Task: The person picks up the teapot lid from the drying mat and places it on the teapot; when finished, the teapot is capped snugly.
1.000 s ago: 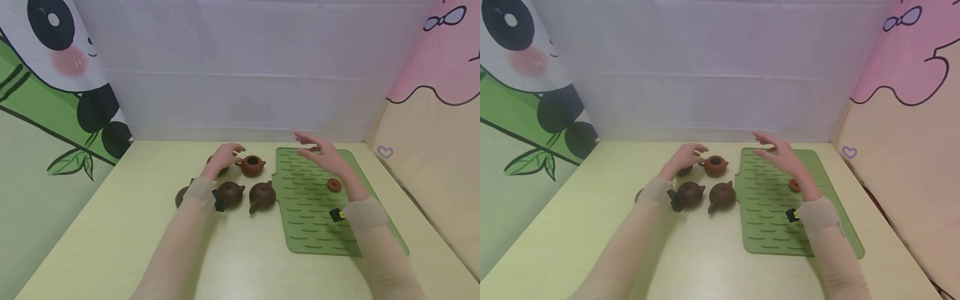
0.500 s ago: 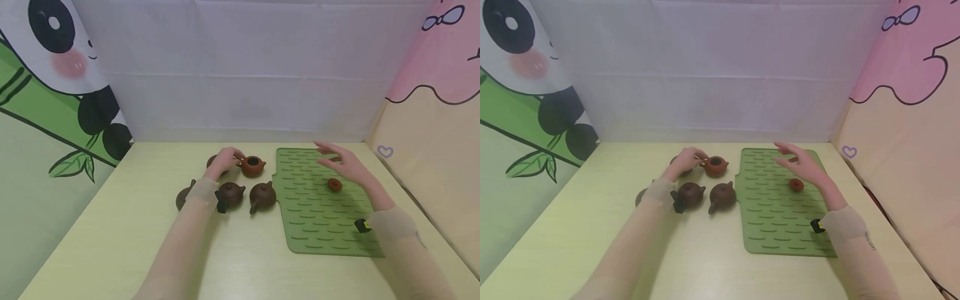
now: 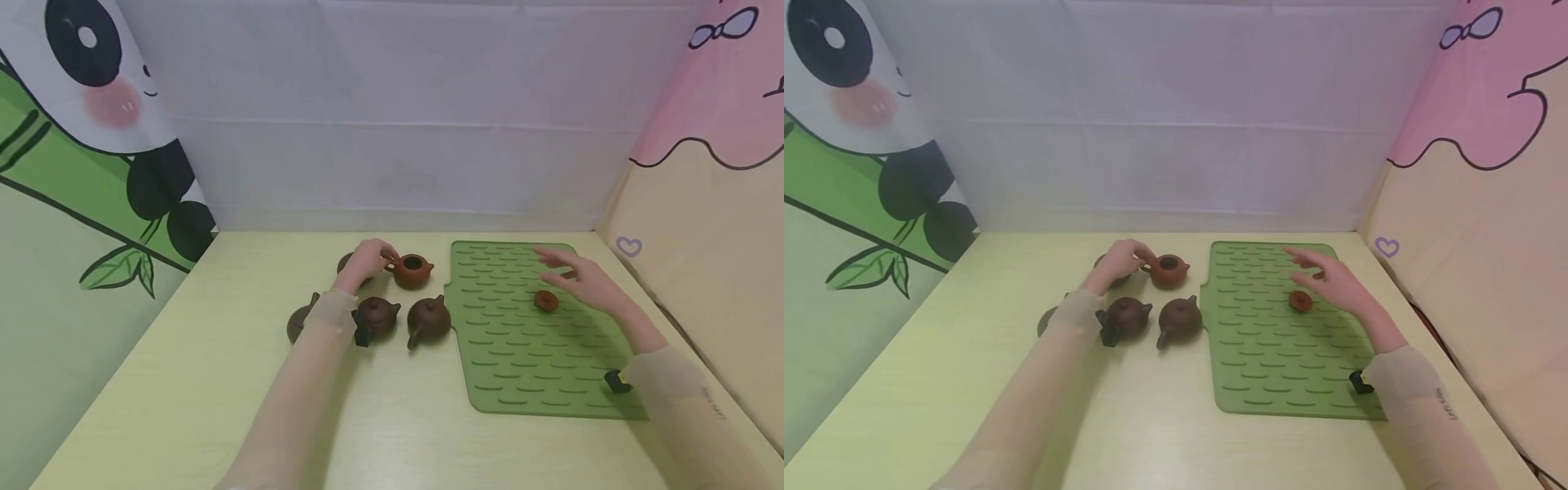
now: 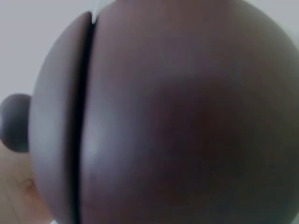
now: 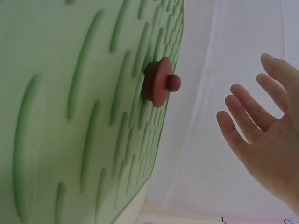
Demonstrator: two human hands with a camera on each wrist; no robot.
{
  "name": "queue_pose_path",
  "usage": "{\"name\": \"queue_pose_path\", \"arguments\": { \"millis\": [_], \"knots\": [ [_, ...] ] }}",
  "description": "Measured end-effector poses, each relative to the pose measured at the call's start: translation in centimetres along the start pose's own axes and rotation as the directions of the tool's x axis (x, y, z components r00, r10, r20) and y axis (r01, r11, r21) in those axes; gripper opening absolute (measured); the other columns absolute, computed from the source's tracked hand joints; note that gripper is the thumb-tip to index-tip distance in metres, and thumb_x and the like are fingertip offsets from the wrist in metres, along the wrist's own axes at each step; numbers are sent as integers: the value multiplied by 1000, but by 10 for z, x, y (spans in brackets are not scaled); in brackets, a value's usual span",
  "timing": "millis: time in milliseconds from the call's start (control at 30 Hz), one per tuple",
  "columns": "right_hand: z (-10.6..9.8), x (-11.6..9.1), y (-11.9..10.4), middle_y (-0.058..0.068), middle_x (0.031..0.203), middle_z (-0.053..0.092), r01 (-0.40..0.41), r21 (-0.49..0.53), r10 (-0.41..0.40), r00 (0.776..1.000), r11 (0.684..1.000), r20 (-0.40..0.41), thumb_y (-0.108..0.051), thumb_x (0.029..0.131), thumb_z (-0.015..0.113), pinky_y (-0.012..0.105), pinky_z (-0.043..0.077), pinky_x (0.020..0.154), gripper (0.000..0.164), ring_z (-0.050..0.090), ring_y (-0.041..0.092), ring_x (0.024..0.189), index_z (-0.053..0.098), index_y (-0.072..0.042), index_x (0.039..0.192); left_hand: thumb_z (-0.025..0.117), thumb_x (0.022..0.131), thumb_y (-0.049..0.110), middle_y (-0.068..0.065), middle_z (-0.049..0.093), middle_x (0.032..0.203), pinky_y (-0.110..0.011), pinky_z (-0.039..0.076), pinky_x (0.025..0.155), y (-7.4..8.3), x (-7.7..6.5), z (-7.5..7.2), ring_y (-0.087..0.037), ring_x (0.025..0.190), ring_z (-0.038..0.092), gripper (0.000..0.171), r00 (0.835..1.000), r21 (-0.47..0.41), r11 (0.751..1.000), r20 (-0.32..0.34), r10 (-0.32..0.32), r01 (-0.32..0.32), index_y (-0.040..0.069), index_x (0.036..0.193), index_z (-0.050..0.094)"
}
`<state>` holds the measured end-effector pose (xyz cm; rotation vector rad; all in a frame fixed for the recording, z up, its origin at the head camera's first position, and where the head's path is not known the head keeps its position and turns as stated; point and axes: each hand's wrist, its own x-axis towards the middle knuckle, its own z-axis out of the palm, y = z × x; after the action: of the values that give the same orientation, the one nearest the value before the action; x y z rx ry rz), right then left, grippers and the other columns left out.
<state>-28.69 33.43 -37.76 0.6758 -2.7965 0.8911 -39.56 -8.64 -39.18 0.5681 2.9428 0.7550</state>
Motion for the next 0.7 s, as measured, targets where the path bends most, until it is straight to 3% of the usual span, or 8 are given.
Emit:
{"name": "queue_pose_path", "arguments": {
  "millis": [100, 200, 333, 500, 700],
  "knots": [
    [0, -2, 6, 17, 142, 55, -5, -7, 5, 1000, 1000, 10, -22, 100, 59, 24, 50, 92, 53, 54, 36, 123, 42, -16, 150, 58, 96, 5, -10, 75, 114, -31, 48, 79, -1, 1, 0, -25, 102, 67, 25, 1000, -10, 1000, 4, -1, 2, 13, 114, 74],
    [0, -3, 12, 19, 144, 54, -14, -5, 14, 1000, 1000, 28, -21, 100, 59, 40, 51, 95, 54, 53, 38, 125, 42, -14, 150, 60, 96, 6, -10, 75, 113, -28, 47, 74, -1, 1, 0, -23, 96, 66, 26, 1000, -29, 1000, 15, -2, 2, 13, 116, 73],
    [-1, -5, 17, 23, 143, 52, -36, 3, 36, 998, 999, 61, -20, 100, 59, 59, 48, 97, 53, 51, 42, 126, 42, -11, 150, 65, 94, 11, -12, 74, 114, -32, 52, 78, 0, 0, -1, -24, 97, 68, 26, 999, -62, 998, 40, -6, 9, 12, 119, 72],
    [-1, -6, 23, 25, 144, 51, -55, 7, 54, 994, 998, 92, -19, 100, 59, 61, 46, 99, 53, 49, 45, 127, 42, -8, 149, 71, 92, 19, -12, 73, 116, -40, 54, 92, 2, 0, -2, -27, 106, 68, 32, 998, -59, 998, 67, -5, 9, 13, 124, 70],
    [1, -6, 30, 26, 145, 49, -61, 14, 60, 992, 998, 108, -17, 99, 60, 63, 46, 99, 52, 48, 46, 128, 44, -6, 148, 71, 91, 22, -10, 73, 116, -40, 54, 92, 3, 1, -2, -26, 107, 68, 33, 997, -28, 999, 70, -17, 19, 17, 124, 70]
  ]
}}
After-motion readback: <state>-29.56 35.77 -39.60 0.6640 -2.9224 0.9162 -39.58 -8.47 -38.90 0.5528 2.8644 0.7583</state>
